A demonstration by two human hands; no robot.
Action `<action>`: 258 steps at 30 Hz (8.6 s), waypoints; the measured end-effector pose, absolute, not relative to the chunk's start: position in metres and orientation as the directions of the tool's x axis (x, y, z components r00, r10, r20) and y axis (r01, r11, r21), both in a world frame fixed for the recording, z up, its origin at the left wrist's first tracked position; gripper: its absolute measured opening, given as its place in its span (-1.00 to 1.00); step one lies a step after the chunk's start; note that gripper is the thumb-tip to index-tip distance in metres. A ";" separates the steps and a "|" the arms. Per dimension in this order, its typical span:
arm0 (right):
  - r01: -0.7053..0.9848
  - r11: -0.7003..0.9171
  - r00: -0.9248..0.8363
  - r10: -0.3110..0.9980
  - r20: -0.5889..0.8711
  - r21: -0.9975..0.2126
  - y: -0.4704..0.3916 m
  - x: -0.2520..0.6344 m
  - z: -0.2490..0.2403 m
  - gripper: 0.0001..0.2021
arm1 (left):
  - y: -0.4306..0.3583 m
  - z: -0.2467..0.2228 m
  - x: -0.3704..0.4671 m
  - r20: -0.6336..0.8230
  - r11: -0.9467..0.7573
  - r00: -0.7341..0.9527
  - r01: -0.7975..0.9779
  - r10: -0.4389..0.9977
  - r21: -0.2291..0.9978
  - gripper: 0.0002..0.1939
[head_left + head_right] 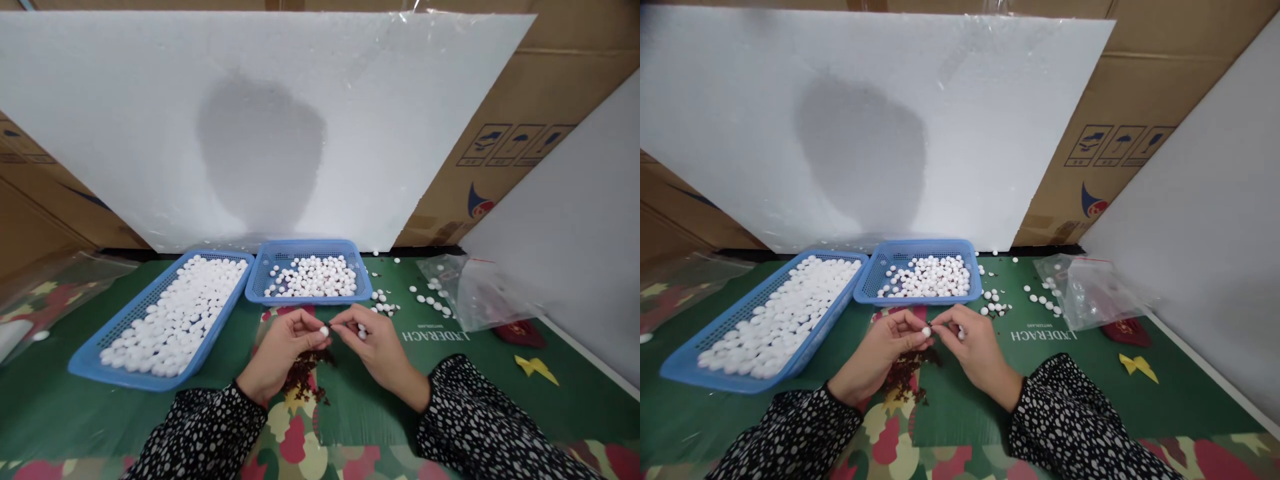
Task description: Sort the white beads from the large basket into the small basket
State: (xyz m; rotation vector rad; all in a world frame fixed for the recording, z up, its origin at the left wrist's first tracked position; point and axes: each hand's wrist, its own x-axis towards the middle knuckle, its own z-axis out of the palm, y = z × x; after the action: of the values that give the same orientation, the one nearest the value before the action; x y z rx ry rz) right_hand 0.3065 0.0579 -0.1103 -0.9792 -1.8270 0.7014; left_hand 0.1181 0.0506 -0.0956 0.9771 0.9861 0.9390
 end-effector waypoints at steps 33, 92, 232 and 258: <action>0.208 0.730 -0.314 0.680 0.662 -0.651 0.047 0.294 -0.119 -0.88 | 0.039 -0.095 0.127 -0.241 0.330 0.256 -0.401 0.936 0.854 -0.71; 0.440 0.535 -0.623 0.760 0.184 -0.721 0.047 0.302 -0.123 -0.77 | 0.094 -0.067 -0.042 -0.171 0.059 -0.029 0.983 0.985 0.172 -0.80; -0.235 -0.206 -0.410 0.907 -0.095 -0.950 0.072 0.302 -0.103 -0.72 | 0.056 -0.094 0.111 -0.304 0.444 0.369 -0.393 0.878 0.805 -0.75; 0.263 0.402 -0.081 0.915 0.395 -0.877 0.099 0.349 -0.088 -0.92 | 0.051 -0.095 0.115 -0.301 0.437 0.399 -0.313 0.866 0.843 -0.65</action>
State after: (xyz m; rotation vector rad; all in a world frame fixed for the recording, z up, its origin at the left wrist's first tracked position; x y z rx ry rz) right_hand 0.3487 0.0989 -0.0882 -1.0693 -1.5939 0.7667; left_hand 0.1155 0.0510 -0.0949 0.7835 0.8397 0.8514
